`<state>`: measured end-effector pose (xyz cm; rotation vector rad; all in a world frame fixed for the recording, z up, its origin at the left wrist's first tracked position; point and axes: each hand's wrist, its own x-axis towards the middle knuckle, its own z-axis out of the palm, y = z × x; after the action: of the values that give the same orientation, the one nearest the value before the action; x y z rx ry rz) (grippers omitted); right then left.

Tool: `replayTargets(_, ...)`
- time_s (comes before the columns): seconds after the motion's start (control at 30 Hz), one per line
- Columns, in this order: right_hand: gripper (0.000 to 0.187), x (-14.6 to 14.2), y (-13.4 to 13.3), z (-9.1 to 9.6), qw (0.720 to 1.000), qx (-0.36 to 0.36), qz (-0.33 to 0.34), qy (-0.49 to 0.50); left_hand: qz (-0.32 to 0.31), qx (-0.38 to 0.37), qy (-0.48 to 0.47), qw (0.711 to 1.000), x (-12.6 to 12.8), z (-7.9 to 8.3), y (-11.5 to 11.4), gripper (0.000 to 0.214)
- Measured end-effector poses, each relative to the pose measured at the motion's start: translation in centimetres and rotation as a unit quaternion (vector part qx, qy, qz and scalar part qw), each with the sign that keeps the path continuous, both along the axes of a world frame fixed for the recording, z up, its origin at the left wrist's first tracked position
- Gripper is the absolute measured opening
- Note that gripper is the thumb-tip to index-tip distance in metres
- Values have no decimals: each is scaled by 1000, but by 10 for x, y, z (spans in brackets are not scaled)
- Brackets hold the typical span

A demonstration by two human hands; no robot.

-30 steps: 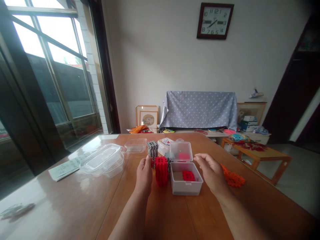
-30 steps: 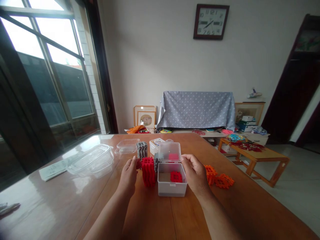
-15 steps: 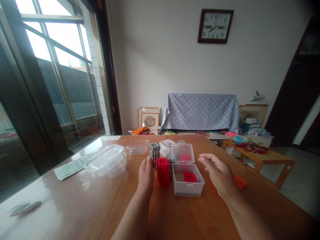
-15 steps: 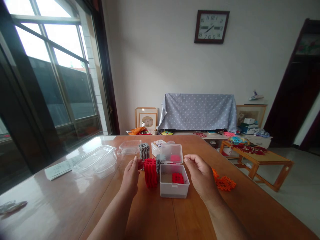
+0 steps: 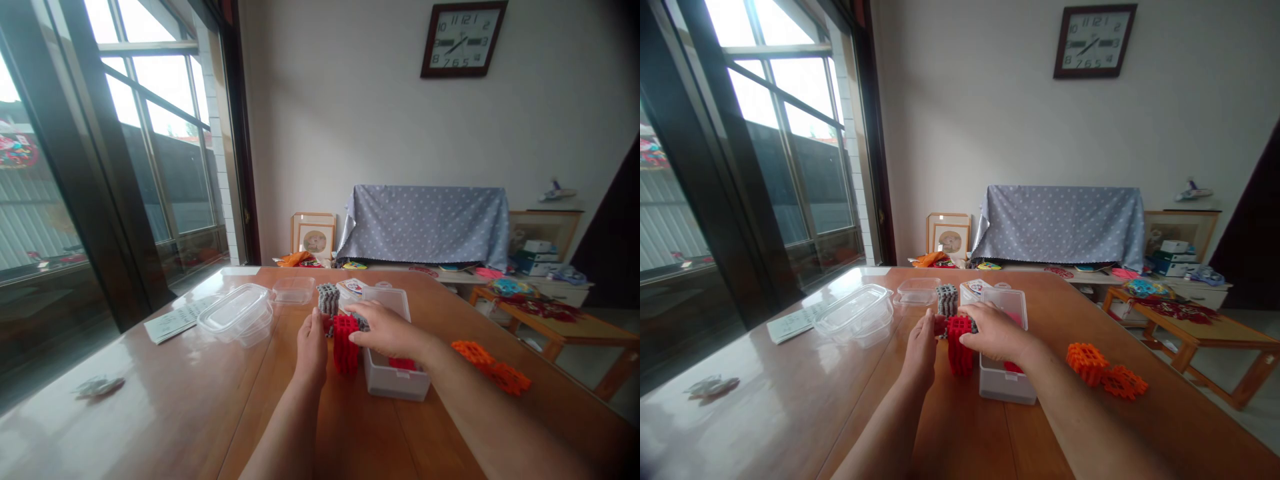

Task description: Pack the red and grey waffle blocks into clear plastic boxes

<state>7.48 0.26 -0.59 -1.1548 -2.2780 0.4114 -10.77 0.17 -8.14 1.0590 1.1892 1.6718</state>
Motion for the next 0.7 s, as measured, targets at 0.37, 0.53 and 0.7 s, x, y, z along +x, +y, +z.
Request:
replayTargets(0.37, 28, -15, 12, 16, 997, -40, 64, 18, -13, -24, -16, 1000, 0, -3, 2, 67)
replayTargets(0.53, 41, -16, 14, 14, 997, -30, 68, -10, -8, -28, -9, 1000, 0, -1, 2, 67)
replayTargets(0.7, 49, -3, 9, 18, 1000, -6, 13, 15, -3, -29, -10, 1000, 1, 1, 1, 63)
